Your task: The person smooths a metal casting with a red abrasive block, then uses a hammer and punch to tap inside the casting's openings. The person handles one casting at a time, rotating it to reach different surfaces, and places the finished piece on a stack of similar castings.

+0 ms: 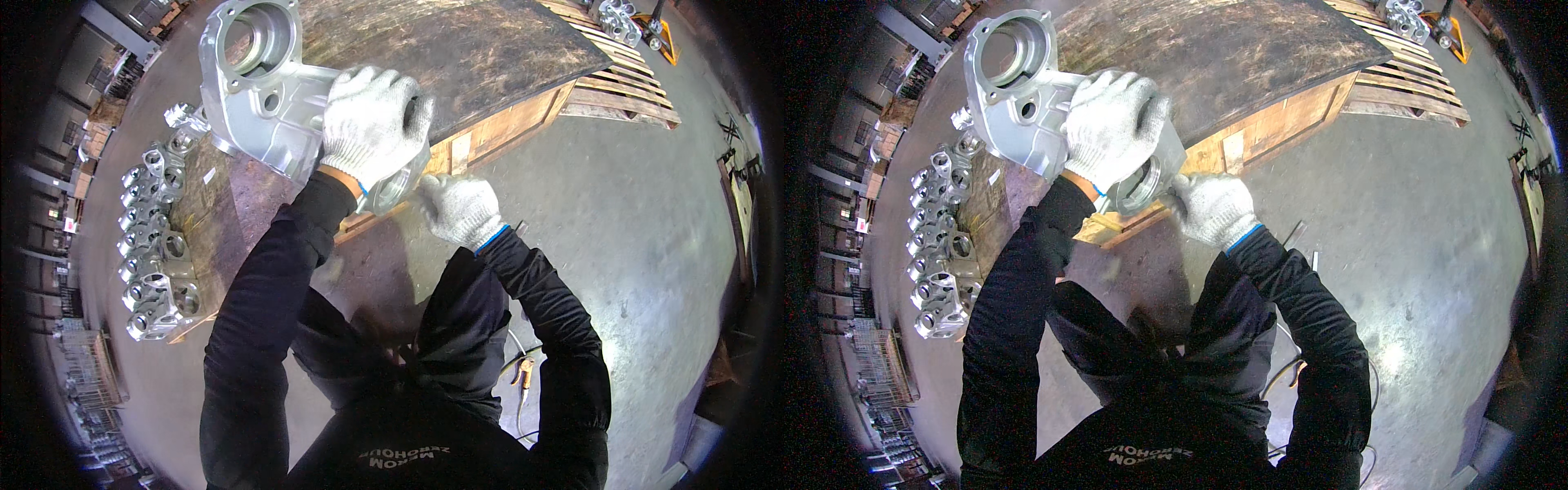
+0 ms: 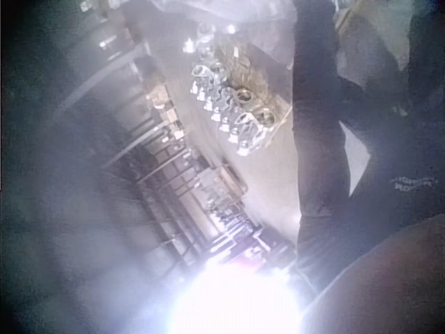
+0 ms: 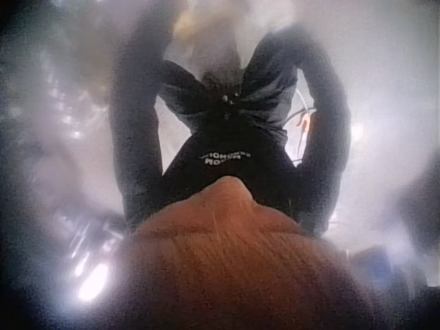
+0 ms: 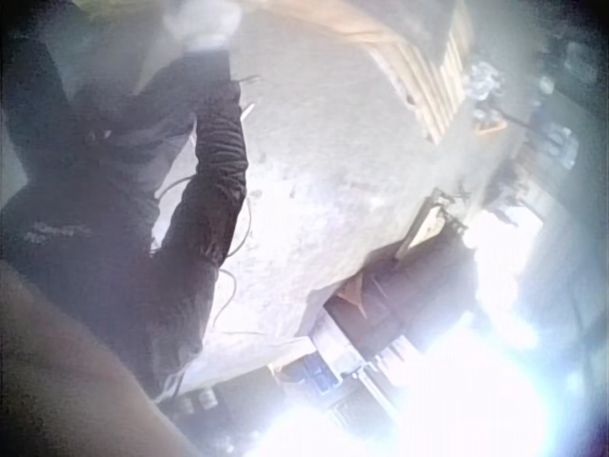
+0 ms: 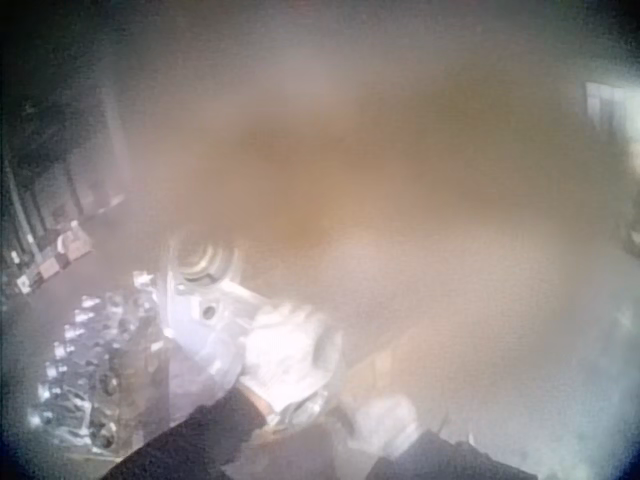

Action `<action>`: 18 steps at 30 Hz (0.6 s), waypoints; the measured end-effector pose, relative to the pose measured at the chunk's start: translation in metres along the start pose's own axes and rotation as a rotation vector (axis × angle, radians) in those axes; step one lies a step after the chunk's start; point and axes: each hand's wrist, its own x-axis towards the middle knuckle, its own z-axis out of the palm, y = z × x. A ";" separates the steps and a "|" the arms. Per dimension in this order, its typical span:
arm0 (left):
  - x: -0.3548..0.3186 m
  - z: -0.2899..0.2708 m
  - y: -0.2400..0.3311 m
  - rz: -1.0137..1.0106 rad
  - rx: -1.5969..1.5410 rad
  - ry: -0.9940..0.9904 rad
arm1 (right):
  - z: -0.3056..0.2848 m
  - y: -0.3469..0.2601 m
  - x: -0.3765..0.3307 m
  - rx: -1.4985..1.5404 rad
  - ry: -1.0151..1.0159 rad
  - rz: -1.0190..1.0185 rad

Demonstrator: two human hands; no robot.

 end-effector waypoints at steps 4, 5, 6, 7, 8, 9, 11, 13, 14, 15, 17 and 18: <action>0.000 -0.002 0.002 -0.006 0.013 -0.047 | 0.038 0.013 -0.013 0.044 -0.095 0.097; 0.000 -0.002 0.001 -0.007 0.013 -0.043 | 0.045 0.015 -0.019 0.013 -0.156 0.147; 0.001 -0.002 0.001 0.002 0.010 -0.039 | 0.052 0.017 -0.021 -0.026 -0.340 0.324; 0.002 -0.002 0.000 0.028 -0.002 -0.023 | 0.055 0.018 -0.025 0.036 -0.326 0.276; 0.003 -0.002 0.000 0.048 -0.002 0.004 | 0.058 0.018 -0.027 0.040 -0.202 0.243; 0.003 -0.003 -0.001 0.037 -0.002 0.016 | 0.058 0.018 -0.029 0.056 -0.150 0.220; 0.003 -0.004 -0.001 0.011 0.010 -0.065 | 0.057 0.017 -0.029 0.075 -0.058 0.268; 0.003 -0.005 0.000 0.008 0.000 -0.051 | 0.054 0.015 -0.025 0.144 0.123 0.388; 0.001 -0.005 0.001 0.008 -0.004 -0.047 | 0.051 0.013 -0.023 0.259 0.089 0.507; 0.001 -0.006 0.002 0.009 -0.005 -0.039 | 0.050 0.012 -0.019 0.384 0.138 0.584; 0.000 -0.006 0.003 0.000 0.003 -0.047 | 0.045 0.006 -0.010 0.710 0.257 0.698; -0.001 -0.006 0.003 -0.012 0.010 -0.064 | 0.042 0.003 -0.004 0.911 0.323 0.736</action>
